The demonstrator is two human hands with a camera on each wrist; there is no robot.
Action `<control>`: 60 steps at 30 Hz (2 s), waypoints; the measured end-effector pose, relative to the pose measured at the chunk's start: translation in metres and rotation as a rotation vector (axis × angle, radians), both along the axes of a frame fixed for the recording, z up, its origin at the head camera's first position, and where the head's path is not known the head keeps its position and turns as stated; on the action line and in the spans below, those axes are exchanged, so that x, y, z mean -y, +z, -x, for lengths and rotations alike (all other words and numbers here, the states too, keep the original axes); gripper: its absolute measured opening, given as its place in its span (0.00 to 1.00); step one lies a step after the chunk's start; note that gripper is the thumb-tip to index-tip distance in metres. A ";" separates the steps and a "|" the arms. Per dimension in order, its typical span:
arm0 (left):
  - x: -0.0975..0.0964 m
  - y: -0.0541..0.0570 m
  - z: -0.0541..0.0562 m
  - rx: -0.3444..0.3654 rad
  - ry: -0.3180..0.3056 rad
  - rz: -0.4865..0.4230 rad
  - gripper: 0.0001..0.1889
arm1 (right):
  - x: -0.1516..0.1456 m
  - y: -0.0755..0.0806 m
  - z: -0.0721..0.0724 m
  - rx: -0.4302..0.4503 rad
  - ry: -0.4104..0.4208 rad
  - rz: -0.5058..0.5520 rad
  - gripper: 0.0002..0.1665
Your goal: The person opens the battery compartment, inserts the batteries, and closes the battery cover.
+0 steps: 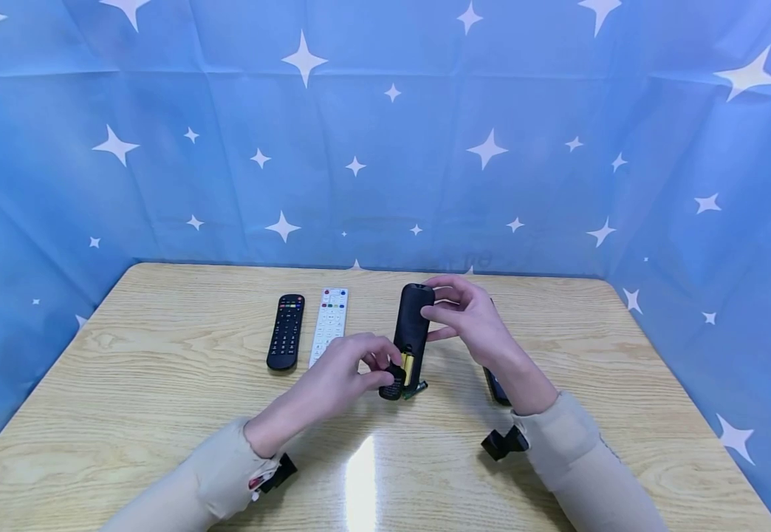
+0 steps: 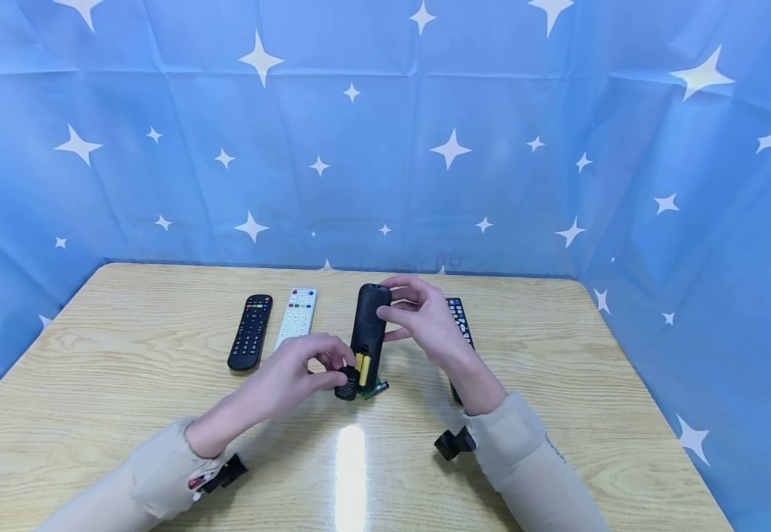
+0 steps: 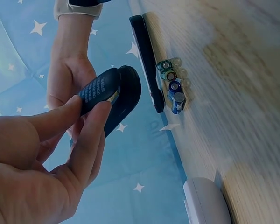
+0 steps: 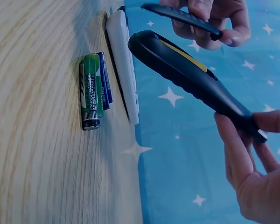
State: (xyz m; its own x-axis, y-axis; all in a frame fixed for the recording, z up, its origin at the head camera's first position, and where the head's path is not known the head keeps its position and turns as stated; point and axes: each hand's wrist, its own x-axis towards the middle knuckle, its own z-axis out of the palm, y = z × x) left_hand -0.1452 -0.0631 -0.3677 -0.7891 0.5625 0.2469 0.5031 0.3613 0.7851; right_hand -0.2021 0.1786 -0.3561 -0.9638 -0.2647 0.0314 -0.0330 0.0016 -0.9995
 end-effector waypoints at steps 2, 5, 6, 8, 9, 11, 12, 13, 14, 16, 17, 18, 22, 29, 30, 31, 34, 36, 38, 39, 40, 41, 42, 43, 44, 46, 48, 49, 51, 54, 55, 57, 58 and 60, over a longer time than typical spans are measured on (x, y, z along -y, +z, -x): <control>-0.001 0.000 0.000 -0.006 -0.001 -0.008 0.11 | 0.000 0.000 0.000 0.001 0.003 0.002 0.27; -0.003 -0.001 0.000 -0.009 0.006 -0.017 0.11 | 0.001 0.001 -0.001 0.006 0.010 0.005 0.27; -0.004 -0.001 0.000 -0.012 0.011 -0.022 0.11 | 0.001 0.001 -0.001 0.007 0.013 0.007 0.27; -0.005 -0.002 0.000 -0.018 0.019 -0.034 0.11 | 0.001 0.001 -0.001 0.007 0.019 0.010 0.27; -0.005 -0.002 0.001 -0.026 0.023 -0.042 0.11 | 0.001 0.001 -0.001 0.008 0.020 0.011 0.27; -0.006 -0.003 0.001 -0.040 0.030 -0.055 0.11 | 0.000 0.001 -0.001 0.007 0.023 0.013 0.27; -0.007 -0.003 0.001 -0.048 0.032 -0.059 0.11 | 0.000 0.001 -0.001 0.006 0.024 0.013 0.27; -0.007 -0.003 0.001 -0.055 0.034 -0.061 0.11 | 0.001 0.001 -0.001 0.007 0.024 0.013 0.27; -0.008 -0.004 0.001 -0.061 0.037 -0.061 0.11 | 0.001 0.001 -0.001 0.007 0.025 0.013 0.27; -0.008 -0.003 0.001 -0.072 0.045 -0.055 0.11 | 0.001 0.001 -0.001 0.008 0.026 0.010 0.27; -0.009 -0.003 0.001 -0.075 0.047 -0.054 0.11 | 0.001 0.001 -0.001 0.009 0.026 0.008 0.27; -0.009 -0.004 0.001 -0.078 0.049 -0.053 0.11 | 0.001 0.001 -0.001 0.010 0.027 0.008 0.27; -0.010 -0.004 0.000 -0.092 0.048 -0.054 0.11 | 0.001 0.002 -0.001 0.008 0.030 0.006 0.27; -0.012 -0.006 0.000 -0.150 0.049 -0.042 0.12 | 0.001 0.002 0.000 -0.001 0.030 0.011 0.27; -0.012 -0.006 0.000 -0.166 0.049 -0.039 0.12 | 0.001 0.002 0.000 -0.001 0.031 0.011 0.27; -0.012 -0.007 0.000 -0.180 0.049 -0.037 0.12 | 0.001 0.002 0.000 -0.002 0.031 0.011 0.27; -0.012 -0.007 0.000 -0.221 0.047 -0.036 0.12 | 0.001 0.002 0.000 -0.003 0.029 0.010 0.27; -0.013 -0.007 0.000 -0.234 0.045 -0.039 0.12 | 0.001 0.002 0.000 -0.006 0.028 0.008 0.27; -0.013 -0.008 0.001 -0.247 0.048 -0.035 0.12 | 0.001 0.002 0.000 -0.009 0.028 0.007 0.26; -0.013 -0.007 0.000 -0.257 0.052 -0.030 0.12 | 0.001 0.002 0.000 -0.011 0.027 0.007 0.26; -0.014 -0.007 0.000 -0.262 0.056 -0.024 0.12 | 0.001 0.002 0.000 -0.013 0.028 0.009 0.26; -0.014 -0.007 0.000 -0.267 0.061 -0.016 0.12 | 0.001 0.003 0.000 -0.015 0.028 0.010 0.26; -0.014 -0.006 0.000 -0.271 0.068 -0.007 0.12 | 0.001 0.003 0.000 -0.017 0.027 0.010 0.26; -0.015 -0.006 0.000 -0.273 0.074 0.003 0.12 | 0.001 0.003 0.000 -0.019 0.027 0.013 0.26; -0.015 -0.006 0.000 -0.275 0.081 0.012 0.12 | 0.002 0.003 0.000 -0.021 0.027 0.014 0.26; -0.015 -0.006 0.000 -0.270 0.091 0.027 0.12 | 0.002 0.004 0.000 -0.025 0.029 0.018 0.26; -0.015 -0.007 0.000 -0.270 0.097 0.037 0.12 | 0.002 0.004 0.000 -0.027 0.030 0.017 0.26; -0.016 -0.007 0.000 -0.274 0.099 0.041 0.12 | 0.003 0.004 -0.001 -0.027 0.030 0.017 0.26; -0.016 -0.008 0.001 -0.283 0.102 0.046 0.12 | 0.003 0.005 -0.001 -0.026 0.030 0.017 0.26; -0.017 -0.009 0.001 -0.297 0.105 0.050 0.12 | 0.004 0.005 -0.001 -0.024 0.024 0.016 0.27; -0.017 -0.009 0.001 -0.298 0.105 0.050 0.13 | 0.004 0.005 -0.001 -0.023 0.023 0.016 0.27; -0.017 -0.009 0.001 -0.299 0.105 0.048 0.13 | 0.004 0.005 -0.001 -0.020 0.021 0.016 0.27; -0.017 -0.009 0.001 -0.299 0.104 0.046 0.13 | 0.004 0.005 -0.001 -0.019 0.021 0.015 0.27; -0.017 -0.009 0.001 -0.305 0.104 0.044 0.13 | 0.005 0.004 -0.001 -0.017 0.021 0.014 0.27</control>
State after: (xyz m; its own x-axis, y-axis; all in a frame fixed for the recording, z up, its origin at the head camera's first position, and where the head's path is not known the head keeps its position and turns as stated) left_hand -0.1463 -0.0459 -0.3764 -0.7361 0.4984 0.4579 0.6715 0.4530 0.5864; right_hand -0.2009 0.1741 -0.3517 -0.9574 -0.2842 0.0515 -0.0498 -0.0132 -0.9987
